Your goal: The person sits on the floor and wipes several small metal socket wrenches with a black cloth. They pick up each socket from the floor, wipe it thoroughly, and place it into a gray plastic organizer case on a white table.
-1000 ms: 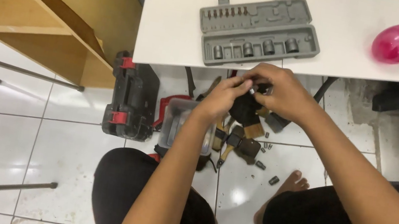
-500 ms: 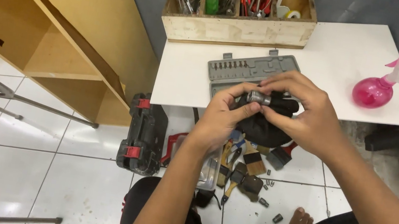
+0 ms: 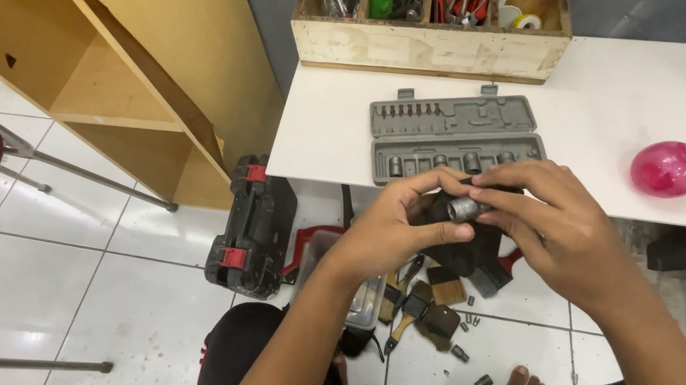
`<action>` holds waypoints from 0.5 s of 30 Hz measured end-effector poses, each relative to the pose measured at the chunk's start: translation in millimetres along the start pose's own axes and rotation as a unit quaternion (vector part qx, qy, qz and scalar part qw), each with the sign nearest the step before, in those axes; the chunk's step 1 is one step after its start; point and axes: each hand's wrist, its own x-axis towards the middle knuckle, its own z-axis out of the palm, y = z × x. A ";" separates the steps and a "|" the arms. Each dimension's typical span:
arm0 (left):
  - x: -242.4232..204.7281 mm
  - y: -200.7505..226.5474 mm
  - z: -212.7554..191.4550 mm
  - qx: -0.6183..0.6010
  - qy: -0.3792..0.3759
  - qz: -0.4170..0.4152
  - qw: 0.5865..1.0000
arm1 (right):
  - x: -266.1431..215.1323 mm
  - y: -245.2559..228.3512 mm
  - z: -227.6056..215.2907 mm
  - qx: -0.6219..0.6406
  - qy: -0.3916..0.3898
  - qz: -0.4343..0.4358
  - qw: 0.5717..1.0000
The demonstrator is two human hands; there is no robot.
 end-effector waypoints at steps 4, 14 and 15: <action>-0.3 -5.8 -1.6 0.033 -0.007 0.011 0.999 | -3.4 -1.8 -4.3 -0.026 -0.003 -0.010 1.000; -3.0 -8.8 0.3 -0.032 -0.042 0.061 0.997 | -5.0 -4.0 -6.5 -0.096 -0.009 -0.081 0.992; -3.5 -6.7 1.2 -0.029 -0.040 0.061 0.997 | -4.9 -4.8 -6.6 -0.104 -0.017 -0.077 0.991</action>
